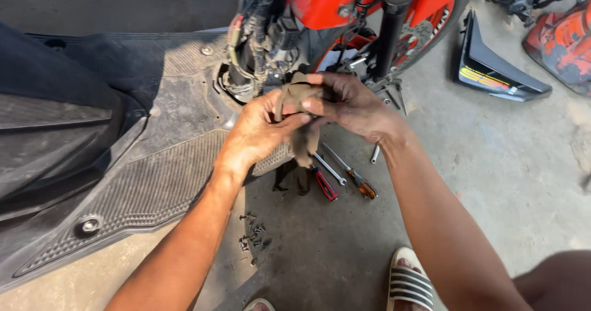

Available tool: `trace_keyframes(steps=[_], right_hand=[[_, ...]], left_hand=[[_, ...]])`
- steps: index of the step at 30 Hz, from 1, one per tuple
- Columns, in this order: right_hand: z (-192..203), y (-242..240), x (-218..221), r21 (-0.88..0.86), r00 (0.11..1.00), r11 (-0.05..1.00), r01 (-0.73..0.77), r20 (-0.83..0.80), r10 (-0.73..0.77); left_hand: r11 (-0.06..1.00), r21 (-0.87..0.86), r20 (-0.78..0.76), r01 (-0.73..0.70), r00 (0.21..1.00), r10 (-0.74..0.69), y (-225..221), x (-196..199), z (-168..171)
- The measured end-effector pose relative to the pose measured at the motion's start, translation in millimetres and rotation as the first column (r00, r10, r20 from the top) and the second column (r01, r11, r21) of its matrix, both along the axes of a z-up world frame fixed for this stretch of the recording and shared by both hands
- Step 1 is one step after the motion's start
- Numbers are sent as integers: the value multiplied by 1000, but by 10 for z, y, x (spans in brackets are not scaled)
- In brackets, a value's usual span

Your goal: Disassembling and repairing motorcycle components using a screwdriver and wrenches

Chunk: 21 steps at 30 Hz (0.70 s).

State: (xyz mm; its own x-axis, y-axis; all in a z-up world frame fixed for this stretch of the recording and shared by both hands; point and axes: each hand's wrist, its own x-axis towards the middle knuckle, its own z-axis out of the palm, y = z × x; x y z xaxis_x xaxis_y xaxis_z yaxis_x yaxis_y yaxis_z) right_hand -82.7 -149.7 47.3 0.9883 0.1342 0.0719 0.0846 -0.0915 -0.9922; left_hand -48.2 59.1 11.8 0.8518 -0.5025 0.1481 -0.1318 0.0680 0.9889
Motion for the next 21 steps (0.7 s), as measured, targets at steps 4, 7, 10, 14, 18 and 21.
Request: trace_keyframes(steps=[4,7,10,14,18,21], right_hand=[[-472,-224,-122,201,995,979,-37,-81,55],[-1103,-402,-182,307,976,936,170,-183,-117],[-3213,-1104,-7,-61,882,918,391,-259,-393],[-3143,-846,-402,-801,725,519,299,-163,-670],[-3118,-823,-557,-942,639,243,233,-40,-768],[-3358,-981,-623,-961,671,239,140,-86,-737]], left_hand=[[980,167,-104,-112,986,130,-181,297,-370],[961,229,-168,-158,965,199,-238,203,-335],[933,328,-163,-146,964,209,-289,154,-201],[903,373,-110,-211,957,269,-355,356,-445],[917,375,-200,-139,953,226,-325,110,-168],[828,554,-162,-87,964,210,-562,-79,-215]])
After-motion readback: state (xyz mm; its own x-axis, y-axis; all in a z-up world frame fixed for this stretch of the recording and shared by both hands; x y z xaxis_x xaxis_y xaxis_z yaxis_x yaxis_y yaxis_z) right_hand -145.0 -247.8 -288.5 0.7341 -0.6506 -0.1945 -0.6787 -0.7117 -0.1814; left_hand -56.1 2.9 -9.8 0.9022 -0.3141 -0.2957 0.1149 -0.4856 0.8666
